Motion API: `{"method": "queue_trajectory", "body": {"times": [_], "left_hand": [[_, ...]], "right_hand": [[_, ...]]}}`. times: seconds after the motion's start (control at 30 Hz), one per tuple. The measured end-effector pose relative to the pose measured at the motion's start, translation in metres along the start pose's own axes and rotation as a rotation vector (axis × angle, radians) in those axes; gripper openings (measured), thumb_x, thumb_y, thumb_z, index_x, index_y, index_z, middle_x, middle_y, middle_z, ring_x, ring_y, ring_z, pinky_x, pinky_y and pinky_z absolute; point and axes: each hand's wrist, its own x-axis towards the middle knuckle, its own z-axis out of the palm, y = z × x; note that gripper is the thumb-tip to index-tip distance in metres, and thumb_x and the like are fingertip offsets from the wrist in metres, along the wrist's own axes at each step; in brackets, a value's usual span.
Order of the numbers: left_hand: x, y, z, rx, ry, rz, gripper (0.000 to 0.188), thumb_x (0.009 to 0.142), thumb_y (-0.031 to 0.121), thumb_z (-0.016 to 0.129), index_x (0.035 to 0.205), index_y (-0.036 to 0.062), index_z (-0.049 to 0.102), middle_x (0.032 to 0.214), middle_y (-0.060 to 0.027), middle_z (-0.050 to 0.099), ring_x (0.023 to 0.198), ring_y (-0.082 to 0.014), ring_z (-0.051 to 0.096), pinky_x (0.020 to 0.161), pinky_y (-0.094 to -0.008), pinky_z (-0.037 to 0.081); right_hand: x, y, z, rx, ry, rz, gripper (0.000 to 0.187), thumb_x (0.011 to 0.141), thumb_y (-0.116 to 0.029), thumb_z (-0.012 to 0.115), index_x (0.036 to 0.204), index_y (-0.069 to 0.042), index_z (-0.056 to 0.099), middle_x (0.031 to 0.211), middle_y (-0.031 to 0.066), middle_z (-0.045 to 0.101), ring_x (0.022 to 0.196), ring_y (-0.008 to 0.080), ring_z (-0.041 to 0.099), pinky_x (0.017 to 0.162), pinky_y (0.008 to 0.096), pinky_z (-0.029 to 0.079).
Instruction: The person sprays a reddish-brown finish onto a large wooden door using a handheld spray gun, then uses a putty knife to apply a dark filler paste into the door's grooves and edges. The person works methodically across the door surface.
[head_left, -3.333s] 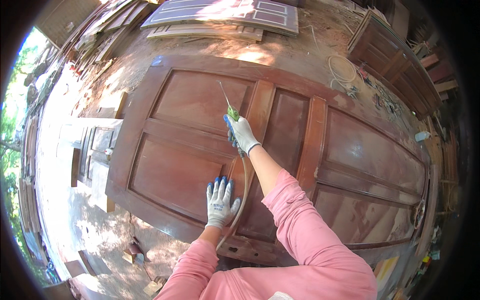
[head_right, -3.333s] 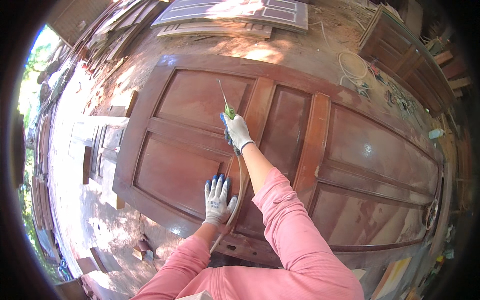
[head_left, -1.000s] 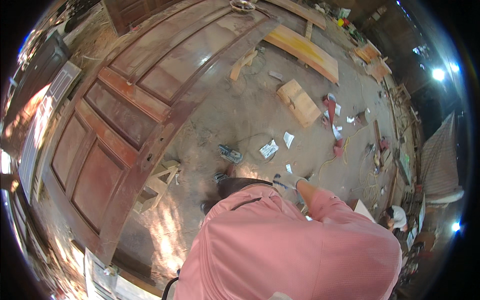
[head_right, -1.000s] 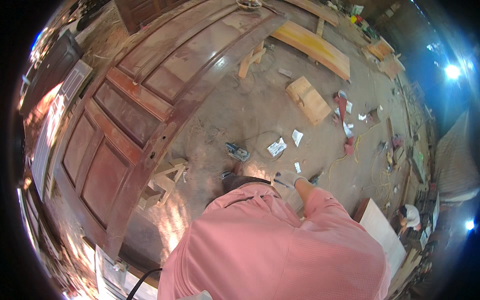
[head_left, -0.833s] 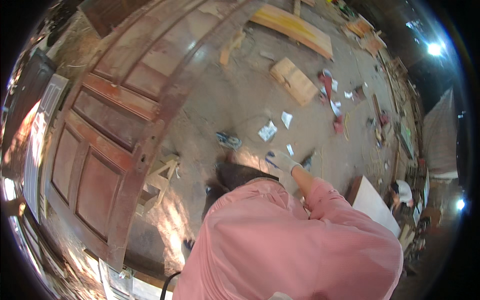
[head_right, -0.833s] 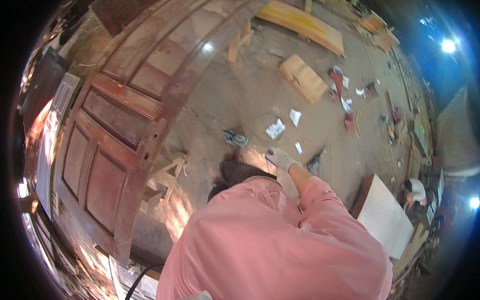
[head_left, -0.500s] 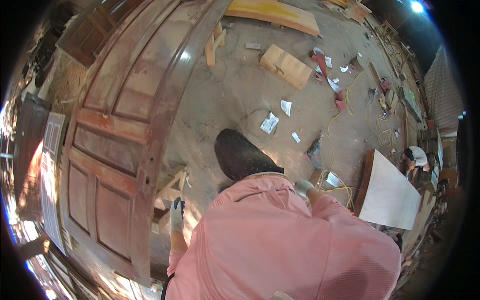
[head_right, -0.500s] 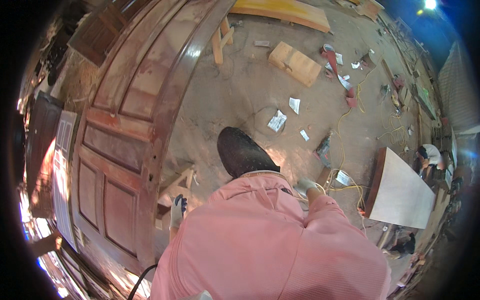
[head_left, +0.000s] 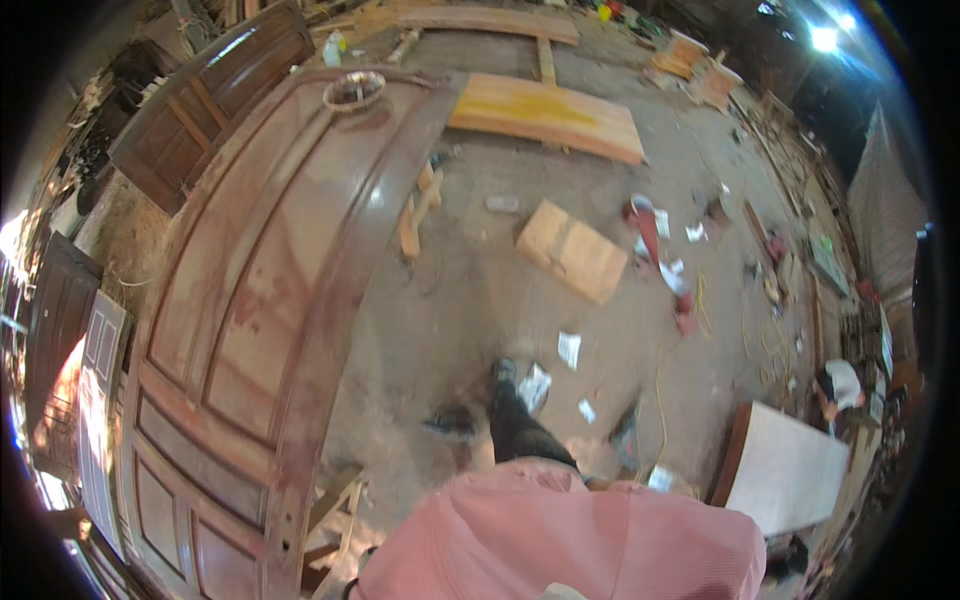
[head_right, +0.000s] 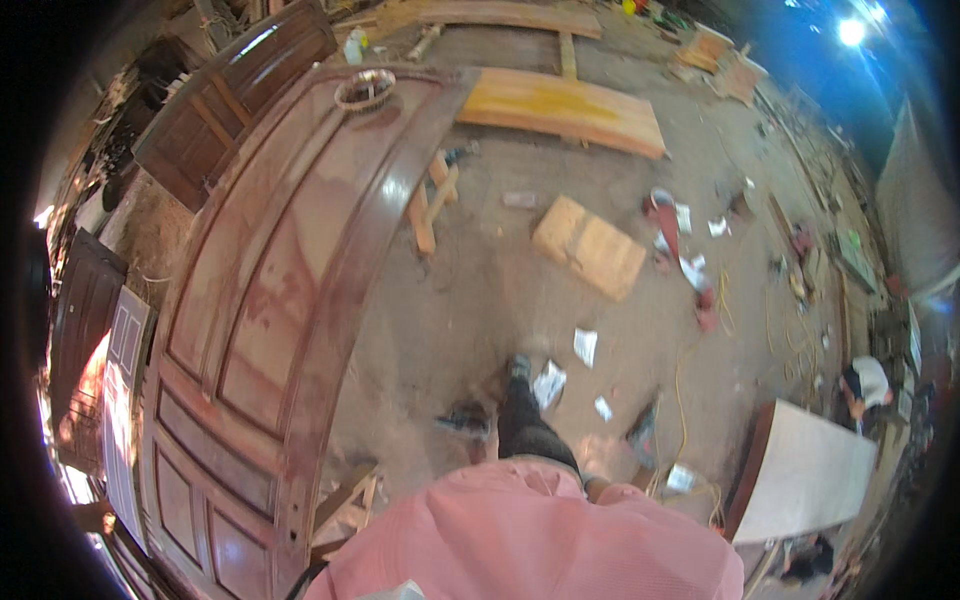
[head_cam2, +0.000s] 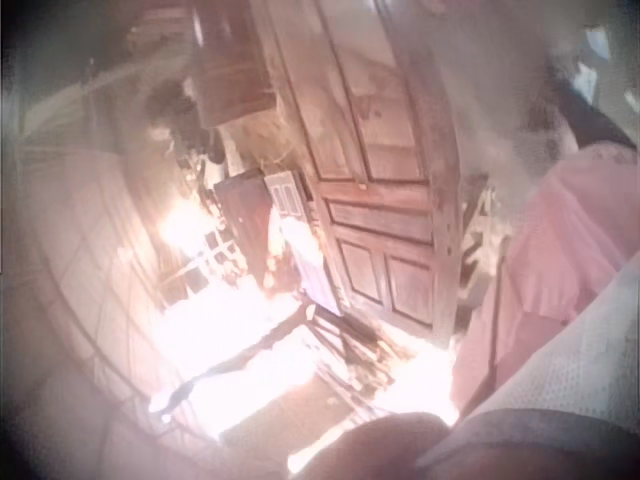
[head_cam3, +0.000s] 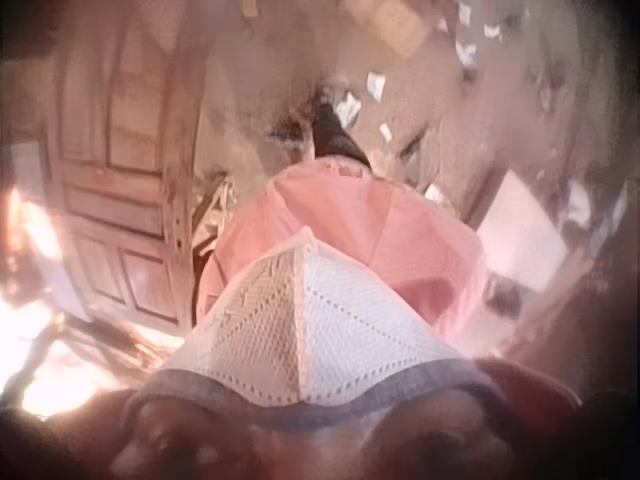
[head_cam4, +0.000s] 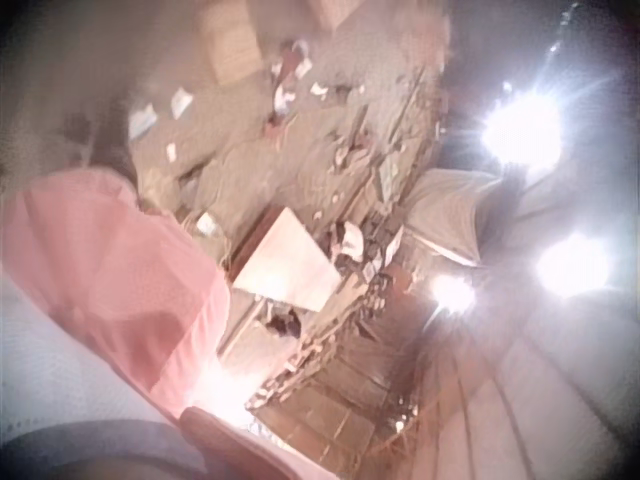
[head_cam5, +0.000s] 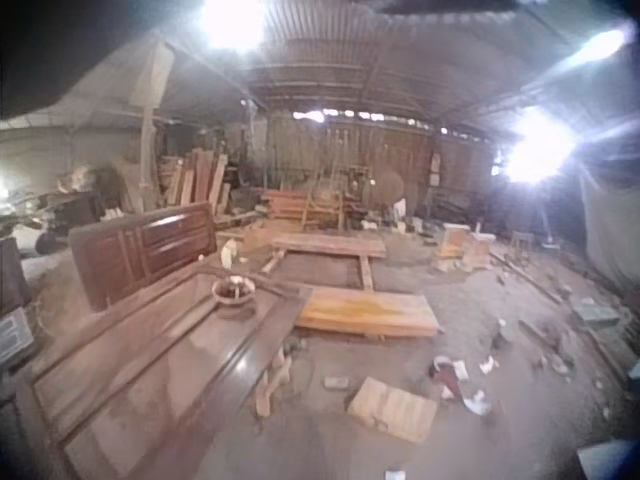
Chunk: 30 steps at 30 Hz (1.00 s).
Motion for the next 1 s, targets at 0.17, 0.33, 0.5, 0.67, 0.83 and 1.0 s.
{"method": "queue_trajectory", "body": {"times": [0.17,0.33,0.5,0.67,0.83,1.0], "left_hand": [[0.022,0.130,0.059,0.010,0.137,0.045,0.040,0.102,0.031,0.056,0.121,-0.0025,0.065,0.108,-0.0198,0.071,0.100,-0.0291,0.066,0.086,-0.0416,0.050],[-0.032,0.429,0.126,0.005,0.215,0.701,0.038,0.103,0.027,0.060,0.123,-0.0043,0.065,0.113,-0.0136,0.072,0.104,-0.0247,0.067,0.093,-0.0381,0.052],[-0.038,0.605,0.134,-0.300,0.096,0.867,0.049,0.106,0.028,0.056,0.148,0.0040,0.049,0.136,-0.0166,0.064,0.120,-0.0260,0.062,0.105,-0.0394,0.048],[-0.041,0.713,0.116,-0.895,-0.154,0.811,0.058,0.108,0.029,0.055,0.159,0.0108,0.034,0.141,-0.0131,0.059,0.120,-0.0262,0.062,0.104,-0.0421,0.049],[0.041,0.811,0.080,-1.029,-0.202,0.747,0.060,0.107,0.032,0.057,0.159,0.0133,0.034,0.142,-0.0118,0.058,0.117,-0.0241,0.063,0.101,-0.0390,0.052],[0.054,0.928,0.059,-1.011,-0.056,0.806,0.057,0.107,0.028,0.057,0.158,0.0128,0.036,0.139,-0.0120,0.060,0.116,-0.0227,0.064,0.099,-0.0369,0.054]], "right_hand": [[0.084,-0.072,-0.215,-0.400,0.134,-0.182,0.031,0.093,-0.027,0.056,0.108,-0.010,0.077,0.109,0.0208,0.076,0.103,0.0355,0.074,0.086,0.0490,0.057],[0.143,-0.118,-0.458,-0.130,0.594,-0.226,0.028,0.093,-0.024,0.054,0.097,-0.005,0.075,0.101,0.0263,0.072,0.094,0.0437,0.070,0.083,0.0536,0.055],[0.183,-0.211,-0.573,0.165,0.614,-0.340,0.023,0.095,-0.023,0.055,0.101,-0.008,0.072,0.104,0.0231,0.073,0.101,0.0421,0.069,0.087,0.0518,0.054],[0.223,-0.275,-0.541,0.546,0.282,-0.305,0.020,0.091,-0.019,0.059,0.104,-0.007,0.068,0.101,0.0219,0.072,0.099,0.0418,0.069,0.086,0.0495,0.055],[0.250,-0.300,-0.558,0.119,0.352,-0.547,0.023,0.093,-0.024,0.063,0.105,-0.006,0.068,0.104,0.0223,0.071,0.102,0.0415,0.067,0.087,0.0509,0.053],[0.276,-0.389,-0.710,-0.008,0.527,-0.682,0.030,0.095,-0.029,0.068,0.111,-0.004,0.067,0.103,0.0234,0.070,0.098,0.0427,0.066,0.086,0.0503,0.052]]}}
